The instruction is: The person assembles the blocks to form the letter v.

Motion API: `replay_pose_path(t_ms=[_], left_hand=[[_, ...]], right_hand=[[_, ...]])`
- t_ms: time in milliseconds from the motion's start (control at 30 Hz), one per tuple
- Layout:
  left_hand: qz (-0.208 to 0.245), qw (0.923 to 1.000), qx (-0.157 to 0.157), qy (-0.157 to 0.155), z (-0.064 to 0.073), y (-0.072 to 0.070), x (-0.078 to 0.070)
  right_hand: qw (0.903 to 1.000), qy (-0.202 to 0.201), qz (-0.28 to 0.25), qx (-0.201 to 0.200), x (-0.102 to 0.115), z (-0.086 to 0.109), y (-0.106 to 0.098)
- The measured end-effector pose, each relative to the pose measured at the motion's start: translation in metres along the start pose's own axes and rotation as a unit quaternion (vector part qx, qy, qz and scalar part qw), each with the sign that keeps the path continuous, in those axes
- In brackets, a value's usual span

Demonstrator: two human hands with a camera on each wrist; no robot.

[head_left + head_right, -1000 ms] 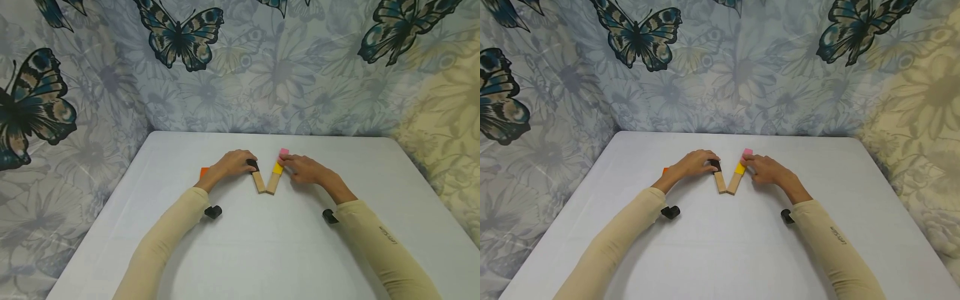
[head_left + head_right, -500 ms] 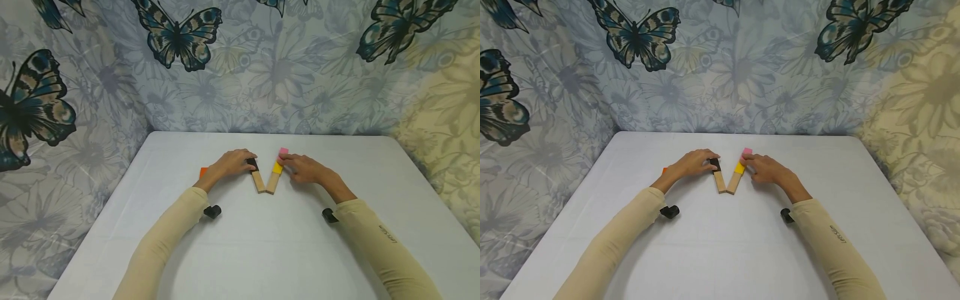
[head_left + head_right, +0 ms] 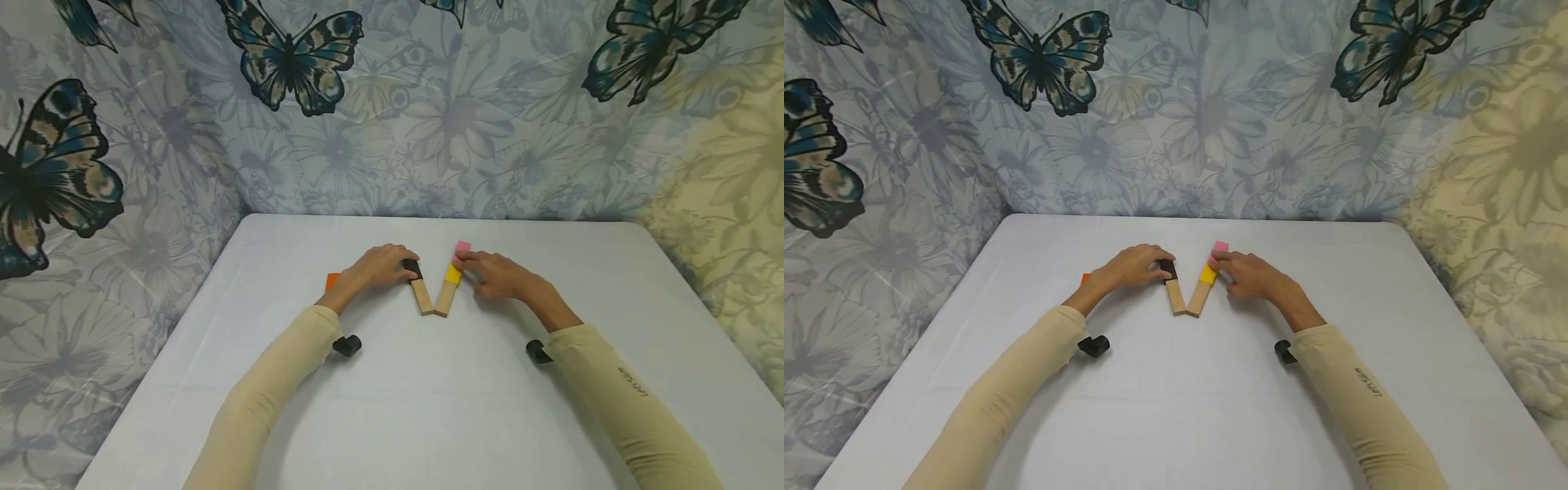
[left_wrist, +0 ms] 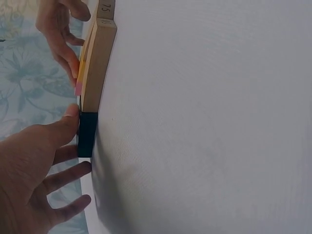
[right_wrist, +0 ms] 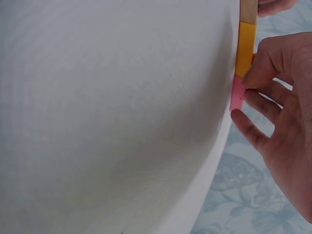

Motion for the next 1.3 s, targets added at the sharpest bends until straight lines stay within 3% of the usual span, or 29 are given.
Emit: replay_pose_path(t_ms=[533, 800, 1100, 1300], left_hand=[[0.003, 0.9998, 0.003, -0.019, 0.008, -0.006, 0.001], [-0.002, 0.9999, -0.015, 0.0, 0.017, -0.022, 0.0], [0.014, 0.9999, -0.002, -0.007, 0.048, -0.036, 0.02], [0.016, 0.9993, 0.028, -0.017, 0.073, -0.033, 0.038]], right_hand=[[1.0, -0.005, 0.005, 0.0, 0.001, -0.001, 0.003], [1.0, -0.002, 0.008, -0.003, 0.001, -0.001, 0.003], [1.0, -0.003, 0.001, -0.003, -0.002, 0.001, 0.002], [1.0, -0.007, -0.001, -0.006, -0.002, 0.002, 0.001]])
Point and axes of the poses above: each hand's wrist, its own z-axis away from the middle knuckle, its own y-axis out of the palm, x = y × z, the point moved 8 cm from there along -z, towards the middle knuckle, and after that the axes turned 12 degrees about -z, right-handed, at the moved point
